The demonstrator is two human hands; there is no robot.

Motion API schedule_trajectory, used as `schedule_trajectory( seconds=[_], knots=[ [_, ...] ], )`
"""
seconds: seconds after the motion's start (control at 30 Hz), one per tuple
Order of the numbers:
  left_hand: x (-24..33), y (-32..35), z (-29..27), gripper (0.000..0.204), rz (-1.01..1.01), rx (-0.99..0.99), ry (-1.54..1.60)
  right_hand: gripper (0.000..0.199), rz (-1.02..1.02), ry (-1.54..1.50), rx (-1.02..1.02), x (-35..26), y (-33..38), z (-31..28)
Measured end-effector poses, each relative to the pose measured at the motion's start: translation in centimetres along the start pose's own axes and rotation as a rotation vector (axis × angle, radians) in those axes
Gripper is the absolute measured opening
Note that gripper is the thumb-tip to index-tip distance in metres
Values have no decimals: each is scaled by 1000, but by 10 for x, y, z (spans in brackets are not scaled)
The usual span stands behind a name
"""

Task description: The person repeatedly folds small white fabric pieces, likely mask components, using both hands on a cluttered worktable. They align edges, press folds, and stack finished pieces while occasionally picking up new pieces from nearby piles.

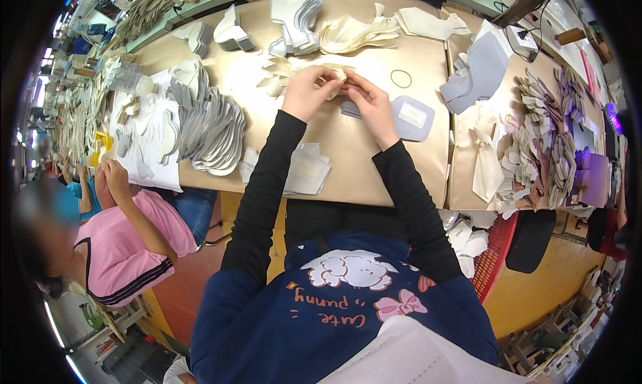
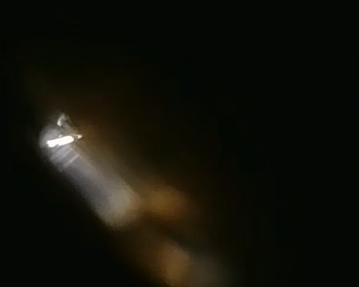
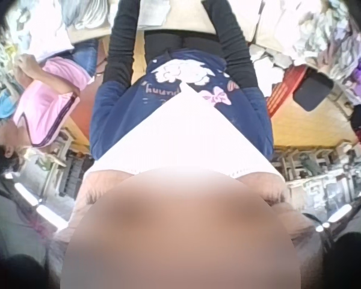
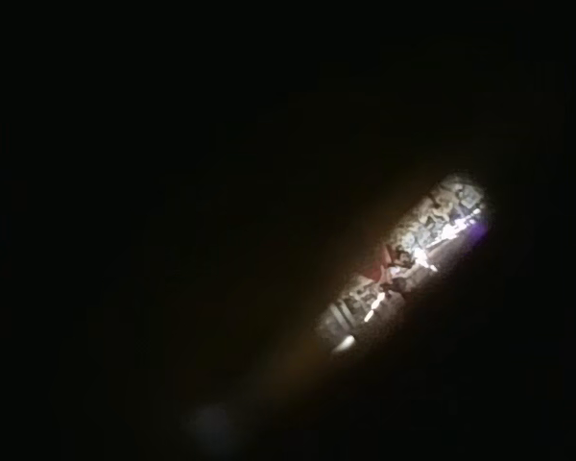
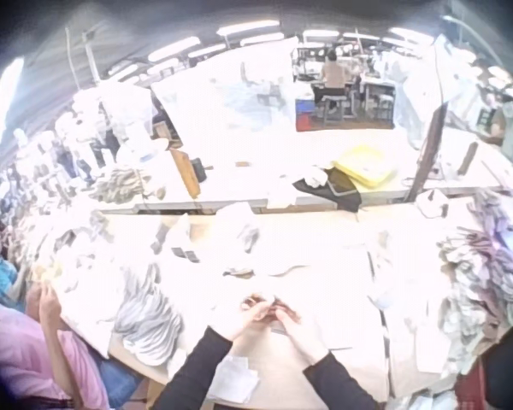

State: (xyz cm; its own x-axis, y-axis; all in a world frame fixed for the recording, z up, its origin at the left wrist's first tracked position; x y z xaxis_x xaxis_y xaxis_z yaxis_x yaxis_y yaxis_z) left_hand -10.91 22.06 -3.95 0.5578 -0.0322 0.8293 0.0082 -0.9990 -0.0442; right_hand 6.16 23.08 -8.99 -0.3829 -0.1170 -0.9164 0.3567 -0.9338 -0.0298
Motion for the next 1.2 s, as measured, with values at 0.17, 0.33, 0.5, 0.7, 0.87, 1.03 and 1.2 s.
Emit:
schedule_trajectory(
  seconds=[0.17, 0.33, 0.5, 0.7, 0.87, 1.03, 1.2],
  knots=[
    [-14, 3, -1, 17, -16, 0, 236, 44, -19, -54, -31, -3, 0, 5],
    [-22, 3, 0, 17, -97, 13, 319, 44, -43, -52, -28, -8, 2, 8],
    [-31, 8, -7, 17, -148, 45, 493, 44, -326, 592, -111, -10, 10, 16],
    [-59, 42, -83, 15, -146, 539, 903, 41, -349, 741, -65, 4, 10, 16],
    [-43, 94, -174, 23, 16, 997, 1009, 38, -349, 746, -48, -1, 11, 21],
    [33, 136, -158, 19, 192, 944, 424, 38, -615, 692, -2, -31, 27, 30],
    [92, 147, -21, 19, 326, -82, -148, 65, 174, -302, -296, -41, 88, 27]
  ],
)
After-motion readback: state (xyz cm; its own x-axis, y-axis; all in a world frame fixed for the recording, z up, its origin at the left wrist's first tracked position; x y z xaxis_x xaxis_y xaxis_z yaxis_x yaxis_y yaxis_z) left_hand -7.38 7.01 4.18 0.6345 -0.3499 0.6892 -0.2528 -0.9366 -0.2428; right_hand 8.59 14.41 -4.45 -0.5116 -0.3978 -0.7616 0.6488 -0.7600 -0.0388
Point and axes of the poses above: each hand's wrist, its own y-axis away from the middle knuckle, its own z-axis out of the palm, x = y × z, the point moved 2 cm from there along -y, towards the middle knuckle, and after that the axes turned 5 degrees about -y, right-handed, at the moved point
